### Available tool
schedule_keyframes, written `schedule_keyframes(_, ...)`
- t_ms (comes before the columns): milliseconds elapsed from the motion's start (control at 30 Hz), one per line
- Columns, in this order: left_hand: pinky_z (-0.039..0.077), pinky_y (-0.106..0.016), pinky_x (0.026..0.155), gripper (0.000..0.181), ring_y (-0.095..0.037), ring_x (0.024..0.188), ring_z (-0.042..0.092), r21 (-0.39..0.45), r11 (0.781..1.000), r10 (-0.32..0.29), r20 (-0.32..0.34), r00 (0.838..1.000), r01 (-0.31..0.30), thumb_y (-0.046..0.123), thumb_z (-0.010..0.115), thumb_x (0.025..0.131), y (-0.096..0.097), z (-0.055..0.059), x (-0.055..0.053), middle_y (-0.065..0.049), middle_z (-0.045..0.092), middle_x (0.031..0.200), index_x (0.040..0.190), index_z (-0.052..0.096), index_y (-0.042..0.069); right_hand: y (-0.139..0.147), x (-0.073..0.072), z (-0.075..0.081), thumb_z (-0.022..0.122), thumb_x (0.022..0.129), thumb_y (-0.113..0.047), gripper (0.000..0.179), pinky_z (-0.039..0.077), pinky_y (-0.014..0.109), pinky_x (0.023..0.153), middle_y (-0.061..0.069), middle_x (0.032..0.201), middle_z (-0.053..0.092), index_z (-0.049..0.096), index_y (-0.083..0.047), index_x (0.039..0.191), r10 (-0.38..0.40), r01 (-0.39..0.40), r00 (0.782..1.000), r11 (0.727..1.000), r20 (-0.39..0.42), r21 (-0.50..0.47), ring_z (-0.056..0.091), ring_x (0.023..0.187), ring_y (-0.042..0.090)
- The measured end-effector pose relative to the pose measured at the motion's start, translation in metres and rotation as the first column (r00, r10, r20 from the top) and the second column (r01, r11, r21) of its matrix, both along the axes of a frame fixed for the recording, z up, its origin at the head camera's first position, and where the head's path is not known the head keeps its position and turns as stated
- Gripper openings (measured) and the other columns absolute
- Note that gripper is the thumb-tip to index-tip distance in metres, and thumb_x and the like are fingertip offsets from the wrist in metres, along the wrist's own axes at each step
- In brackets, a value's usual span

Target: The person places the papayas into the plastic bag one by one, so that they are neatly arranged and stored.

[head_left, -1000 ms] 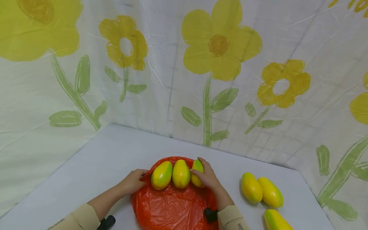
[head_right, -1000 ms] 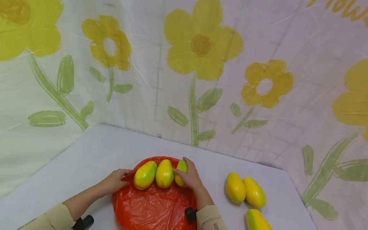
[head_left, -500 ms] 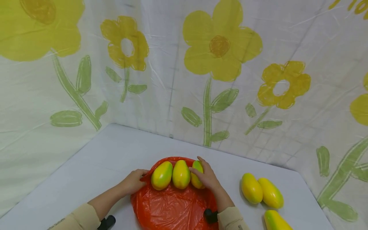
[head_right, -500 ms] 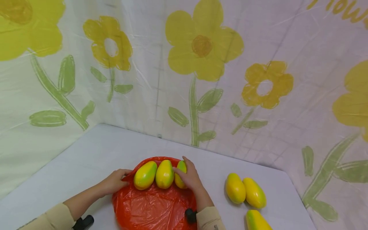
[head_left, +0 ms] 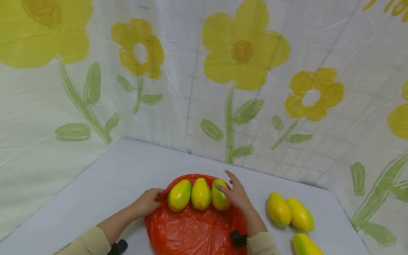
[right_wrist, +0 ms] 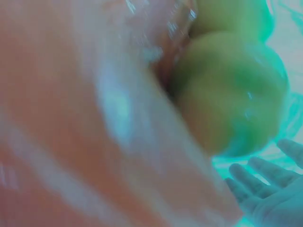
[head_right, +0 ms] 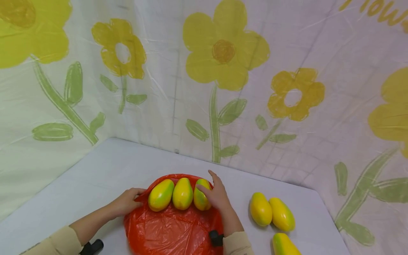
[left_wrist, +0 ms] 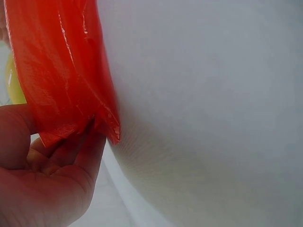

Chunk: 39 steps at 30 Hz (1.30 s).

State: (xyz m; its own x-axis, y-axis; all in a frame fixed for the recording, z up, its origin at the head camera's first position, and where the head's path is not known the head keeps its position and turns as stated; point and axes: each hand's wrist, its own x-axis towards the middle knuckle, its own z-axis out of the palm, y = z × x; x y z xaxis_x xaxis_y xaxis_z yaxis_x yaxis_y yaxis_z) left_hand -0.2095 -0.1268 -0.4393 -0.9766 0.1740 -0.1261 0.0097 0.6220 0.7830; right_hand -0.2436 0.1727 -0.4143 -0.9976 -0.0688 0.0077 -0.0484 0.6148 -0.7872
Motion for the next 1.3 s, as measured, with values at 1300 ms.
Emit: schedule_keyframes(1300,0.057,-0.041,0.08,0.042,-0.023,0.098,0.061,0.01,1.0,0.008,0.006,1.0,-0.008,-0.005,0.056,0.081,0.0,0.001,0.001,-0.015,0.062,0.117,0.123,0.057,-0.002,0.103,0.023,0.025,0.065,0.08,-0.049,0.087,0.024,0.063,0.107,0.022,0.152,0.018,0.022,-0.013,0.147,-0.19,0.18,0.981,0.964,0.029,0.194,0.021,0.137,0.043)
